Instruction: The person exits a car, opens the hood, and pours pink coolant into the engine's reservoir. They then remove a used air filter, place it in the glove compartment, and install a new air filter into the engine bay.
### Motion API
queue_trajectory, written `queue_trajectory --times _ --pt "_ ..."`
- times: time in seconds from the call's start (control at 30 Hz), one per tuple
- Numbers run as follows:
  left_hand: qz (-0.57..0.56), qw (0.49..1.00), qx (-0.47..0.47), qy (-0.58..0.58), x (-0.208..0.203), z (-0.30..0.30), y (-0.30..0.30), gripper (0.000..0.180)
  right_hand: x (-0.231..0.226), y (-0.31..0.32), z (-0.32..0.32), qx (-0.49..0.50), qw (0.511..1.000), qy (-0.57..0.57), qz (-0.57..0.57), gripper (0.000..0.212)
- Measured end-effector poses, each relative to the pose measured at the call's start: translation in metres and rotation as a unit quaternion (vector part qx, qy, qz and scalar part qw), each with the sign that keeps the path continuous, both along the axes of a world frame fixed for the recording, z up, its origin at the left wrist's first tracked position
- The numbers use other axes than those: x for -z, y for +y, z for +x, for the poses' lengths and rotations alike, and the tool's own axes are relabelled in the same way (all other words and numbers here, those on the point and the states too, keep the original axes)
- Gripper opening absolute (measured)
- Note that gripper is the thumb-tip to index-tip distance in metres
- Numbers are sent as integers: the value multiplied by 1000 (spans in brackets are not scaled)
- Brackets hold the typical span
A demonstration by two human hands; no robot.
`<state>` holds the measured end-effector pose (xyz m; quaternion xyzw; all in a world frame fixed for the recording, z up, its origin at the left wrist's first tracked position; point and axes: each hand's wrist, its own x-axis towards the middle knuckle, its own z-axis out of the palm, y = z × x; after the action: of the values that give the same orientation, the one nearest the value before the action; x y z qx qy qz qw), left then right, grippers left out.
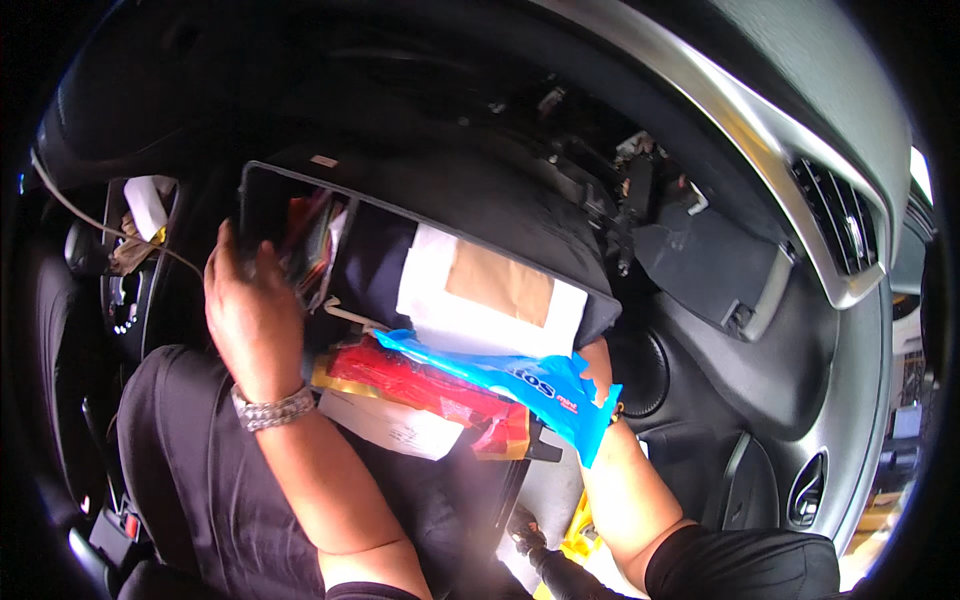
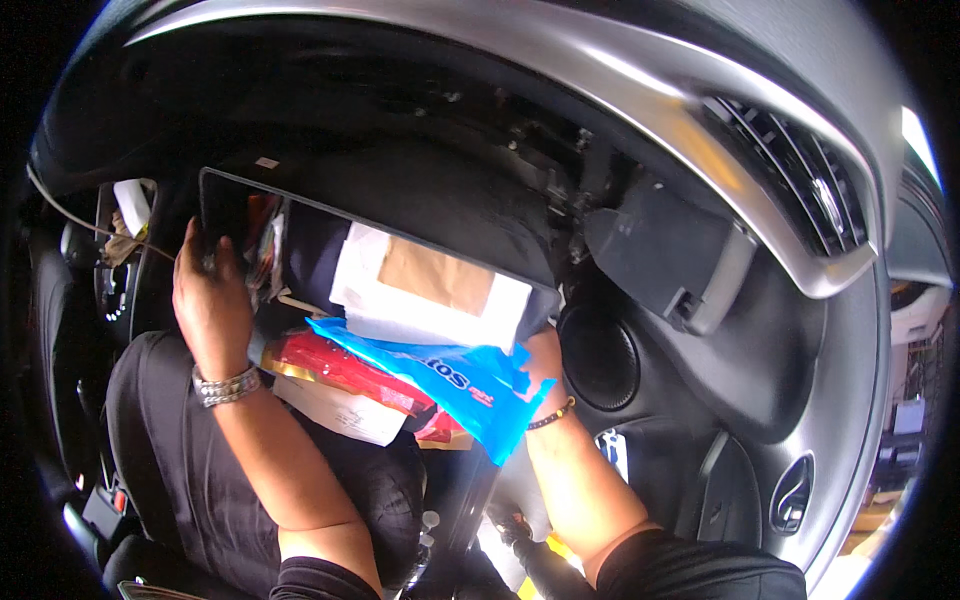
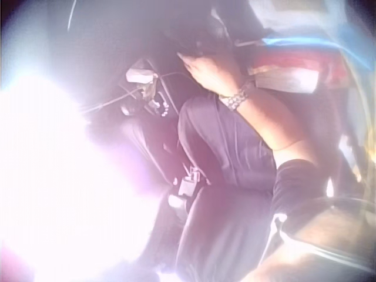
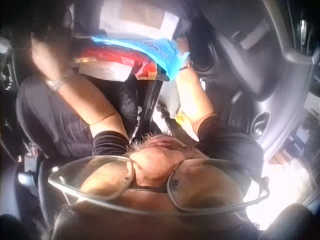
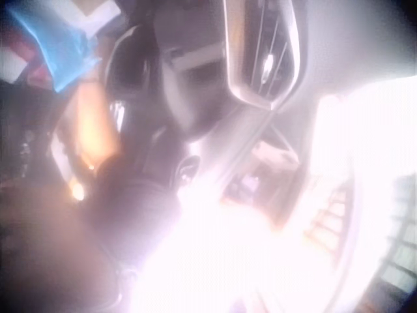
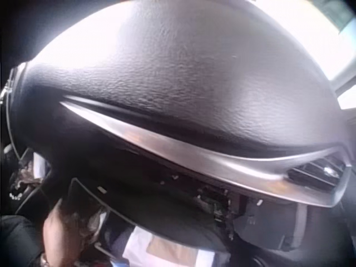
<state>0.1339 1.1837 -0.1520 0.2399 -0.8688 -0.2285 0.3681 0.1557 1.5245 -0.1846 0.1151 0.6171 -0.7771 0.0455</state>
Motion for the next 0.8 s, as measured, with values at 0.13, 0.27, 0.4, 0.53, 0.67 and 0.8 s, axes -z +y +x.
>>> queue_trajectory --times 0.13,0.27,0.4,0.53,0.67,0.8 --pt "55 978 -13 -198 -3 8 -13 35 21 9 3 4 1000 -1 15 20" --pt "24 996 -41 -77 -1 1 -14 31 37 18 2 20 1000 7 13 23" --pt "-34 996 -16 -79 1 -3 -14 33 29 31 9 18 1000 -22 -5 55" --pt "-183 979 -9 -91 20 -6 -41 37 -22 64 0 3 992 34 -119 45" --pt "-271 954 -19 -128 12 -8 -37 35 -10 103 -40 -6 993 114 29 46" --pt "-466 859 59 -205 41 -19 -102 25 -20 86 -64 -35 996 60 47 49"
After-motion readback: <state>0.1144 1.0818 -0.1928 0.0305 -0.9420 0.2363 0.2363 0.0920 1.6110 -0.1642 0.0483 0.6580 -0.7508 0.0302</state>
